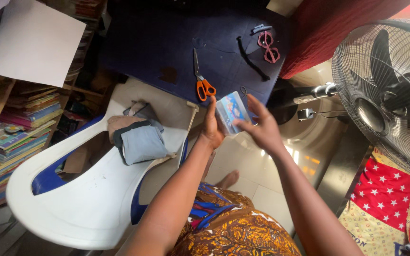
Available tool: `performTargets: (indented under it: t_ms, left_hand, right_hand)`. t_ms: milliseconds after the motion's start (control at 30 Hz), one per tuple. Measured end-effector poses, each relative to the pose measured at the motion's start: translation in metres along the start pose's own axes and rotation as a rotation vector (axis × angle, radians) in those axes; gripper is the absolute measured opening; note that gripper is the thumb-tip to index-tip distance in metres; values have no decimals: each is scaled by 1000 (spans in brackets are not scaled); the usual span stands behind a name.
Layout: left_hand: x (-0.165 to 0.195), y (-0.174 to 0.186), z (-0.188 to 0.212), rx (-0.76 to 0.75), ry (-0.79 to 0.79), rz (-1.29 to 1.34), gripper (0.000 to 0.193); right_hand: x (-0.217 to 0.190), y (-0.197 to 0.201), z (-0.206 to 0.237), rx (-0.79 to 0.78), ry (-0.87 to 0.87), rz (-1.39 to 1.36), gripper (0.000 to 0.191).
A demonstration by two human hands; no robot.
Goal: The person opens a sewing kit, retrieves a needle, and uses scissors to trim the edge of a light blue cloth. They then thread the needle with white thread and prepare to sew the cloth.
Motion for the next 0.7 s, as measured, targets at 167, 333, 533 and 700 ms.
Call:
performTargets:
  t_ms: [167, 333, 533, 700]
  left_hand:
    - [-11, -20, 3, -21, -125, -145, 96]
    - [-11, -34, 19, -11, -199, -105, 92]
    - [0, -61, 47, -70, -162, -15, 100]
    - [9, -83, 63, -165, -156, 38, 97]
  right_hand:
    - [-51, -17, 21, -34, 171, 564, 90]
    - [-71, 6, 29, -111, 46, 195, 69]
    - [-66, 47, 17, -114, -293, -694, 47]
    - [-54, 88, 10, 141, -275, -495, 41]
Point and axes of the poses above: each hand's wrist, its own z-axis away from the middle knuckle, its own y-axis out of the back of the hand, x = y × z, the point moved 4 cm from there along -z, towards the middle knuckle, and after that the axes turned 9 degrees about -z, right-handed, at the moved point
